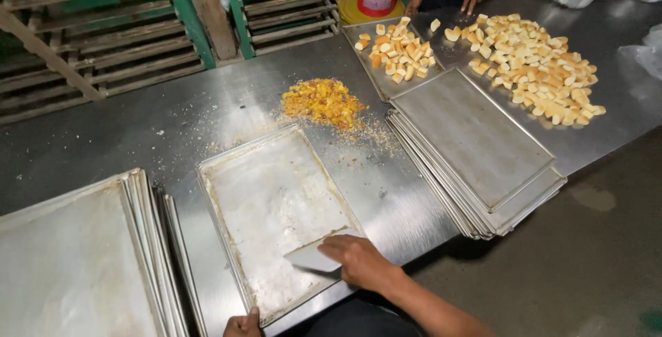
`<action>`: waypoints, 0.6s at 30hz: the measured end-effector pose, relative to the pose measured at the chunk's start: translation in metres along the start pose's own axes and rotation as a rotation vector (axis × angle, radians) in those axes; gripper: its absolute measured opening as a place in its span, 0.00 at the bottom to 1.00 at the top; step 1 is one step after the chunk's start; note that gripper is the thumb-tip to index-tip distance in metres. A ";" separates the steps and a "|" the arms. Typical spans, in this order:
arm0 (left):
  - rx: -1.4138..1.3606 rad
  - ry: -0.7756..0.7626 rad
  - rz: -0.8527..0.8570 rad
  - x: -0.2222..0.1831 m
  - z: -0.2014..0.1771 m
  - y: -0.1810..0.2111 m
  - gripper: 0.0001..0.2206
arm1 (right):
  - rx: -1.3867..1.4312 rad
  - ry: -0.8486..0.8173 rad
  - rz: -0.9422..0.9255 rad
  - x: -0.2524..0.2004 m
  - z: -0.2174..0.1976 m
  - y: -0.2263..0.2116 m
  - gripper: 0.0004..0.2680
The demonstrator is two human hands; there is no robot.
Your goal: Scraping residue and flour off metal baking trays using a handheld dough scraper.
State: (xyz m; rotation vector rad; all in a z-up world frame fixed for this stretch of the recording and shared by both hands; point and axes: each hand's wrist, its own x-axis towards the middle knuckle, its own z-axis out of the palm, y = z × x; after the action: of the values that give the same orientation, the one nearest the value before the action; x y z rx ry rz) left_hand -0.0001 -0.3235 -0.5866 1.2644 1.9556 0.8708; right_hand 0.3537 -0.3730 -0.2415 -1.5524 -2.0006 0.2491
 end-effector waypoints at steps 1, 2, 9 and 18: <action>-0.002 0.000 -0.003 -0.002 -0.008 0.012 0.22 | -0.001 -0.003 -0.001 0.000 0.007 -0.007 0.18; 0.074 -0.096 -0.051 -0.004 -0.016 0.024 0.21 | -0.026 -0.069 -0.007 0.000 0.014 -0.014 0.17; 0.400 -0.162 0.032 -0.018 -0.044 0.074 0.21 | -0.096 -0.154 0.024 0.012 0.020 -0.048 0.12; 0.379 -0.366 -0.029 -0.030 -0.062 0.120 0.30 | -0.130 -0.128 0.081 0.010 0.014 -0.048 0.11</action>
State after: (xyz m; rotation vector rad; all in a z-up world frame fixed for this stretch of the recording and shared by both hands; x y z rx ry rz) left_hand 0.0211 -0.3251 -0.4500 1.4804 1.8815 0.2289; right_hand 0.3049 -0.3759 -0.2260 -1.7404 -2.0908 0.2607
